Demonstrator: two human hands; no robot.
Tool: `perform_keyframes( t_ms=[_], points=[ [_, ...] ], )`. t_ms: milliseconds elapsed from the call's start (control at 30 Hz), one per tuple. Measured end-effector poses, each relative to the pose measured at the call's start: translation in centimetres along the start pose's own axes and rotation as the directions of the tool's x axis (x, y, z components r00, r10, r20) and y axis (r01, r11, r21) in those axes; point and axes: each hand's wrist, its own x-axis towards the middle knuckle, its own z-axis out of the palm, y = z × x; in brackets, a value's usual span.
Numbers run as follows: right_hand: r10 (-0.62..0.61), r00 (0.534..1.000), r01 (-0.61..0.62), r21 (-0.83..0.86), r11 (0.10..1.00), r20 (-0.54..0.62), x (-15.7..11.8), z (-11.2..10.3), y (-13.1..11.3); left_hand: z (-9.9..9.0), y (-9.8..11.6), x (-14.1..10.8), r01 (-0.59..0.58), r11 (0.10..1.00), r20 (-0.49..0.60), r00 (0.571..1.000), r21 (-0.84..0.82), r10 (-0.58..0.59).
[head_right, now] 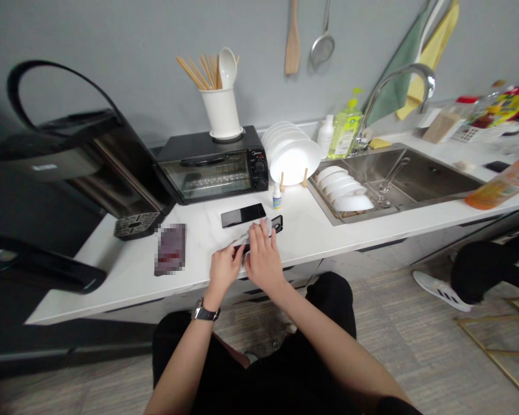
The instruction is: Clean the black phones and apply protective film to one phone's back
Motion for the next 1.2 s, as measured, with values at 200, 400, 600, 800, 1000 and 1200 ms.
perform_keyframes(
  t_ms=[200, 400, 600, 800, 1000, 1200],
  points=[
    [-0.285, 0.954, 0.273, 0.123, 0.954, 0.093, -0.4, 0.3, -1.6, -0.1, -0.3, 0.1, -0.012, 0.999, 0.056, 0.998, 0.038, 0.01],
    [-0.172, 0.984, 0.173, -0.027, 0.985, 0.049, 1.1, -1.4, 6.7, 0.0, -0.2, -0.1, -0.013, 1.0, 0.013, 1.0, 0.001, 0.013],
    [0.043, 0.999, -0.042, -0.127, 0.991, 0.004, 1.2, -0.6, 10.6, 0.1, 0.0, -0.1, -0.022, 0.999, -0.059, 0.998, -0.035, 0.02],
    [0.098, 0.995, -0.098, 0.014, 0.995, -0.027, 0.6, 0.7, 9.3, -0.1, -0.1, 0.1, -0.028, 0.999, -0.043, 0.999, -0.036, 0.027],
    [0.178, 0.981, -0.157, 0.225, 0.962, -0.075, 1.4, -0.2, 8.4, -0.2, 0.1, 0.1, -0.03, 0.999, -0.018, 0.999, -0.04, 0.029],
    [-0.06, 0.997, 0.067, 0.216, 0.974, -0.039, 1.3, 0.2, 1.7, -0.1, -0.3, 0.2, -0.026, 0.998, 0.0, 1.0, -0.052, 0.026]
  ],
)
